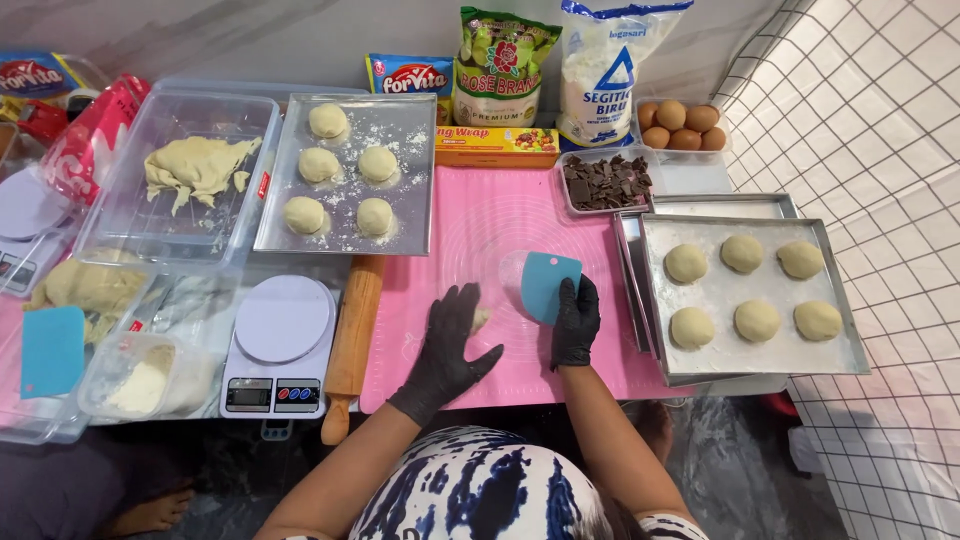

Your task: Portioning dough using a scraper, weighing each piece on a digital scale, and shaping them into balls before placing them on a baking tray.

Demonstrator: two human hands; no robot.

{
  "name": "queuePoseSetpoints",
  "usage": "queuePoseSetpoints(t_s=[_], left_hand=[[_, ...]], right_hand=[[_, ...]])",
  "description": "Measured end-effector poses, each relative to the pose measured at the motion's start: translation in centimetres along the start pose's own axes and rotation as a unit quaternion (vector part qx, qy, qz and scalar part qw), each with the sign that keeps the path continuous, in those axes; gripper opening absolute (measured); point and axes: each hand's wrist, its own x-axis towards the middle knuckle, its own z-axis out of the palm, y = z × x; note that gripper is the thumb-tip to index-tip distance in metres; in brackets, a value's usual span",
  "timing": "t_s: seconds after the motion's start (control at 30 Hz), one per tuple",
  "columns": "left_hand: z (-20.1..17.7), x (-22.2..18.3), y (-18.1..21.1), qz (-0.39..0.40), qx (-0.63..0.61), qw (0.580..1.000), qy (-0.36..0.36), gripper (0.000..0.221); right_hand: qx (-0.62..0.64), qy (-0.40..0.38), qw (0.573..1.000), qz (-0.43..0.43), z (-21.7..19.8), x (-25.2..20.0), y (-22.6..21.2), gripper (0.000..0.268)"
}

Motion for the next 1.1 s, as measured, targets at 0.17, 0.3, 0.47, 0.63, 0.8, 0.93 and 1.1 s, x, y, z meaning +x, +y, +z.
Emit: queuePoseSetpoints(t_s=[0.17, 0.3, 0.47, 0.63, 0.8, 0.93, 1.1], left_hand=[[-3.1, -0.2, 0.8, -0.038, -0.336, 0.938, 0.079, 0.099], [-1.9, 0.2, 1.4, -0.015, -0.182, 0.968, 0.174, 0.091], [0.5, -0.3, -0.8, 0.052, -0.047, 0.991, 0.111, 0.059], [0.6, -0.1, -0.6, 0.052, -0.02, 0.995, 0.079, 0.058], [-0.3, 0.2, 0.1, 0.032, -0.141, 0.979, 0.145, 0.058], [-0.9, 0.4, 0.5, 0.046, -0.172, 0.971, 0.159, 0.061], [-1.7, 0.3, 1.1, 0.051, -0.161, 0.971, 0.169, 0.064]], right_hand=[[0.015, -0.012, 1.0, -0.007, 0.0, -0.6, -1.3, 0.038], [0.005, -0.004, 1.0, -0.026, 0.2, -0.2, -0.5, 0.038], [-0.007, -0.008, 1.0, -0.019, 0.2, -0.1, -0.1, 0.038], [-0.02, -0.007, 1.0, -0.018, 0.4, 0.5, 0.1, 0.038], [-0.017, -0.006, 1.0, -0.021, 0.6, 0.6, 0.1, 0.038], [-0.007, -0.012, 1.0, -0.023, 0.6, 0.3, -0.5, 0.04], [0.002, -0.008, 1.0, -0.016, 0.2, -0.4, -1.9, 0.043]])
